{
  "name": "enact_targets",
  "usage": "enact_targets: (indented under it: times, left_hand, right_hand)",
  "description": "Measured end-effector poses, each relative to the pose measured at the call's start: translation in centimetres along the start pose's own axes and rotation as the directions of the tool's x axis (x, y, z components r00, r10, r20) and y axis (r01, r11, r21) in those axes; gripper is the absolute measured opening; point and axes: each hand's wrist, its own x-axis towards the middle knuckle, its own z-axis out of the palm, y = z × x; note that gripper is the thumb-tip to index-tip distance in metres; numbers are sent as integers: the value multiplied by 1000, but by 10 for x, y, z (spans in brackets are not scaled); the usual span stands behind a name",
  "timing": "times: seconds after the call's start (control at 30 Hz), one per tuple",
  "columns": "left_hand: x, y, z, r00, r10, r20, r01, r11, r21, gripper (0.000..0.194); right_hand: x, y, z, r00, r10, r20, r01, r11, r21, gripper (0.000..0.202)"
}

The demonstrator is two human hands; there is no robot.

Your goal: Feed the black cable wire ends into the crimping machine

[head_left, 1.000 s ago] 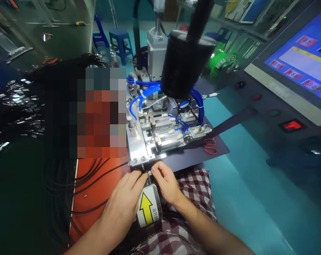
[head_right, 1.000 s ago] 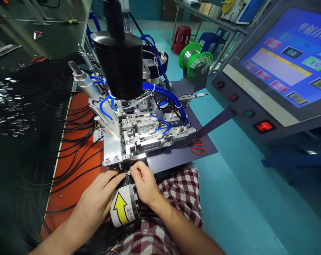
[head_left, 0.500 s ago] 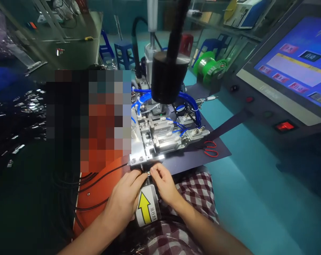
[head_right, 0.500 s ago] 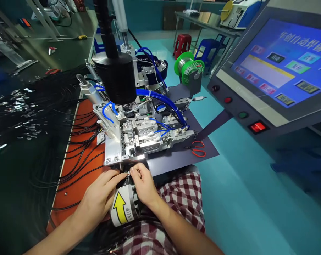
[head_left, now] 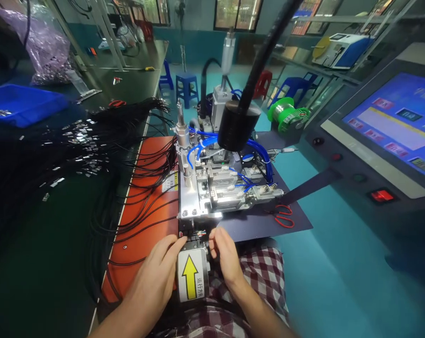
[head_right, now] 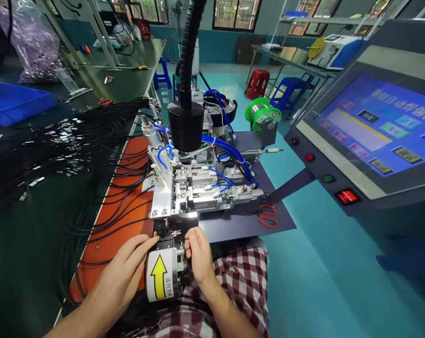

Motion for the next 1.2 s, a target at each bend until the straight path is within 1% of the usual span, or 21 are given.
enact_targets:
  times: [0.07,0.13,0.23,0.33,0.43,0.5,0.67,0.87,1.03,1.1,1.2]
  left_hand:
    - [-24,-4,-3,996,-85,-16,86,993,81,46]
    - [-42,-6,-6,988,-150,-28,152,970,189,48]
    - [-52,-5,-8,983,-178,-35,180,924,338,49]
    - [-47,-6,-6,987,-153,-47,159,904,398,50]
    - [-39,-10,-2,990,-131,-59,143,906,399,50]
    - [-37,-13,-1,989,-136,-63,150,910,387,49]
    - [-38,-15,0,984,-163,-74,179,917,357,50]
    - [-40,-16,3,983,-168,-73,183,915,359,51]
    - [-42,-15,0,981,-178,-71,192,922,337,51]
    - [-36,-17,-2,984,-169,-56,178,924,337,50]
    - [-18,-20,-4,988,-151,-38,155,925,347,49]
  right_hand:
    - [-6,4,-7,999,39,-35,-38,999,4,35]
    - [-10,8,-11,997,58,-48,-59,998,-14,37]
    - [-14,11,-13,995,76,-61,-78,996,-33,39]
    - [-15,11,-14,993,85,-78,-88,996,-33,40]
    - [-17,12,-17,991,92,-99,-96,995,-31,40]
    - [-18,13,-19,990,94,-106,-98,995,-30,41]
    - [-21,18,-22,990,87,-114,-92,995,-39,40]
    - [-23,22,-26,988,88,-125,-95,994,-54,41]
    - [-25,22,-29,980,108,-166,-116,992,-42,42]
    - [-26,22,-29,979,110,-171,-118,992,-41,42]
    - [-26,20,-28,980,112,-164,-123,991,-60,42]
